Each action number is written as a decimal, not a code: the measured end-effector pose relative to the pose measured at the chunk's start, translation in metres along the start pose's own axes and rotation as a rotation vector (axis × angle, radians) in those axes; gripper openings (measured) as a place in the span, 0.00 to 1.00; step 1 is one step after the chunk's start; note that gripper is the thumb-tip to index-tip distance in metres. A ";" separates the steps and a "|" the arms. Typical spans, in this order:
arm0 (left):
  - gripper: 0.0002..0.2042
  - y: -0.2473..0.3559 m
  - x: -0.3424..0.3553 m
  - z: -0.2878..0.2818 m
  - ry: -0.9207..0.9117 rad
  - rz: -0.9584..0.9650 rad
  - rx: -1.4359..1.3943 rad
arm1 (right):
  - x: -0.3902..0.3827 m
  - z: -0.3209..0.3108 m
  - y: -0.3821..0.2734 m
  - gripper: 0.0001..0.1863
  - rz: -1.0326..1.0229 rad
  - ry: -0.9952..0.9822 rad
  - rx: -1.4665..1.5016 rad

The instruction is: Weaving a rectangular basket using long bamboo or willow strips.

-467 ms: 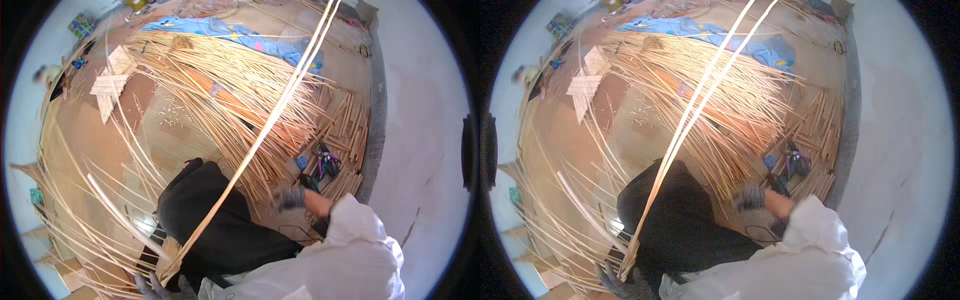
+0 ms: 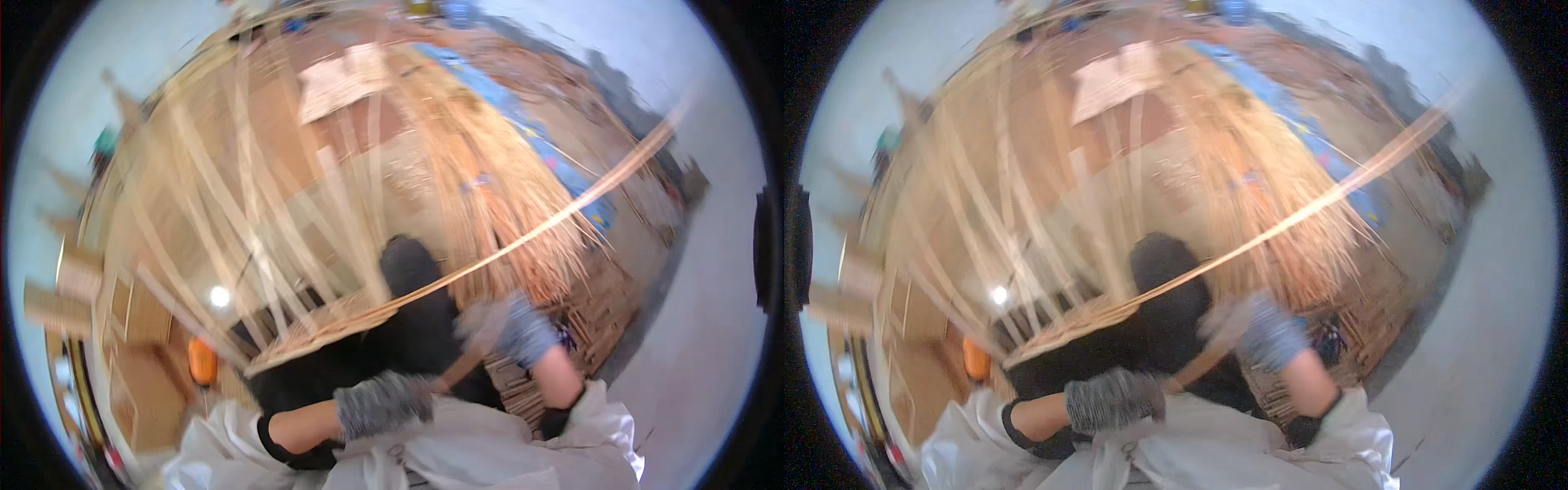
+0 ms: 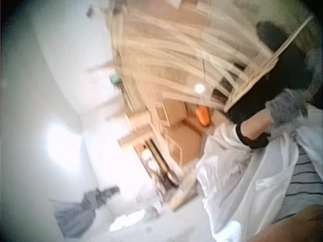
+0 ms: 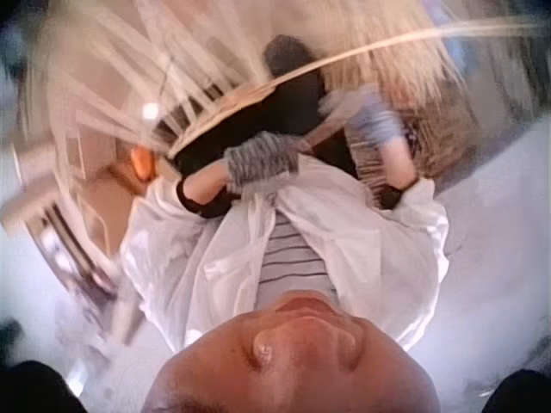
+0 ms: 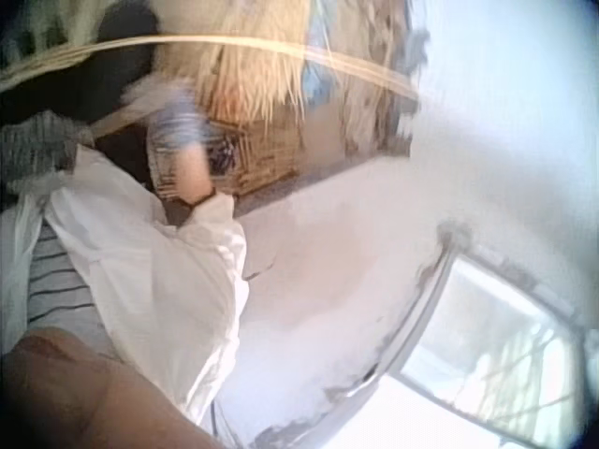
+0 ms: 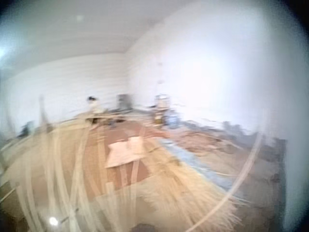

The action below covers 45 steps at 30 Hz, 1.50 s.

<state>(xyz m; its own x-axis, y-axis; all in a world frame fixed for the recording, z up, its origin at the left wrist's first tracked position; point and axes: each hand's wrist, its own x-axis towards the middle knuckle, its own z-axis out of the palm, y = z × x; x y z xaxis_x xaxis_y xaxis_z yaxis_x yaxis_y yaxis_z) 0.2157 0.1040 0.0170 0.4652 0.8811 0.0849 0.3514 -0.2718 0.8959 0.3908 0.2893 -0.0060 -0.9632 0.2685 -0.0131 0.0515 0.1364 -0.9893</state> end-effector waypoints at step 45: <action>0.32 -0.048 -0.151 -0.039 0.804 -0.400 -0.070 | 0.025 0.129 0.025 0.15 0.437 0.165 -0.137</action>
<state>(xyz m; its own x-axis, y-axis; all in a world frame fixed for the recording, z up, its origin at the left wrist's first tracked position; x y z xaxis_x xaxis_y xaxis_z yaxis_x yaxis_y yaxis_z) 0.0971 -0.0007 -0.0222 -0.3994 0.9166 0.0173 0.3025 0.1140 0.9463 0.3343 0.1764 -0.0494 -0.7897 0.4745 -0.3889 0.4868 0.0989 -0.8679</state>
